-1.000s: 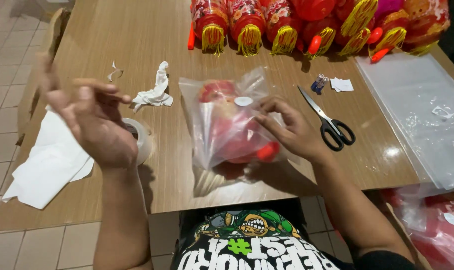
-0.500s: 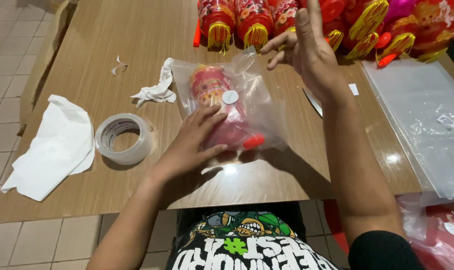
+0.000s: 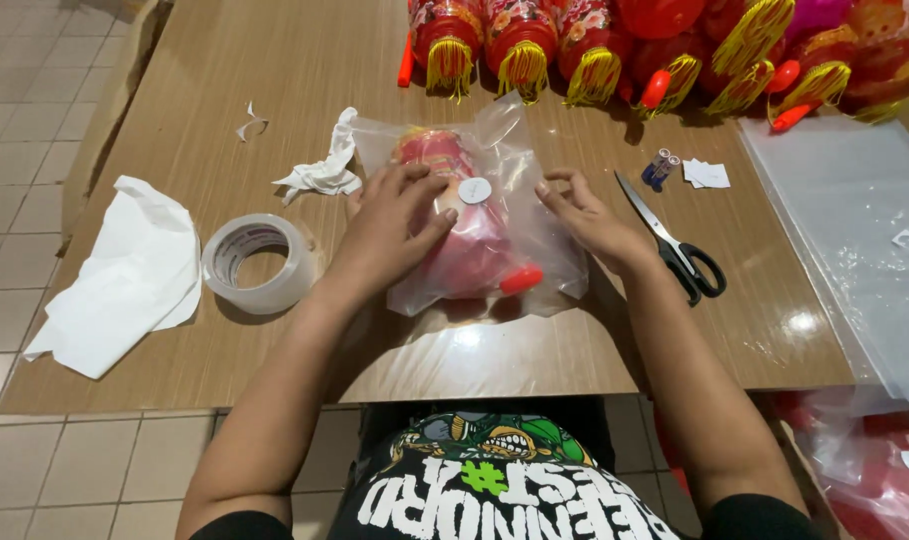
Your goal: Assembling and packaging red decorative lanterns, including inserting batteries into the light handles and placing them in plastic bags.
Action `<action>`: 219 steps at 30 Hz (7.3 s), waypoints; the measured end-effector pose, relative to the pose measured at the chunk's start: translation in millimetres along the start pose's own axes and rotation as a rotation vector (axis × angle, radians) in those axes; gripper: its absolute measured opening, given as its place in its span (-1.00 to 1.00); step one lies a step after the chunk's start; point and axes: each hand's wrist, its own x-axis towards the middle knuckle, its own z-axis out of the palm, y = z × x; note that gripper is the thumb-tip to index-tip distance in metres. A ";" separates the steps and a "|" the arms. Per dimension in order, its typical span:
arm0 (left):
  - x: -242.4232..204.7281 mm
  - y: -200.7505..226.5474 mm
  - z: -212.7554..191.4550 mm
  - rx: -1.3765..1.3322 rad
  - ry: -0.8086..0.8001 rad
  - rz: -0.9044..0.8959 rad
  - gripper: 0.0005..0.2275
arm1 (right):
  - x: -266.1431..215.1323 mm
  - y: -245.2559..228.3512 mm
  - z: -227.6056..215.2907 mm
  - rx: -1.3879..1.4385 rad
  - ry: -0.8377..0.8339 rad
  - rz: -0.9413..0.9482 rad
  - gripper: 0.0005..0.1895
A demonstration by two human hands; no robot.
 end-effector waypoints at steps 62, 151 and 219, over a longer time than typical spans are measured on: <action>17.0 -33.3 79.4 -0.952 0.169 -0.564 -0.64 | 10.6 31.2 35.6 0.338 0.049 -0.124 -0.63; 69.6 -299.8 -238.8 -1.580 0.846 -0.207 0.06 | -1.4 9.8 81.5 0.253 0.064 -0.211 -0.74; 97.1 106.5 202.4 -1.040 -0.362 -0.048 -0.77 | -480.5 154.3 -332.0 -0.534 1.503 0.225 -0.67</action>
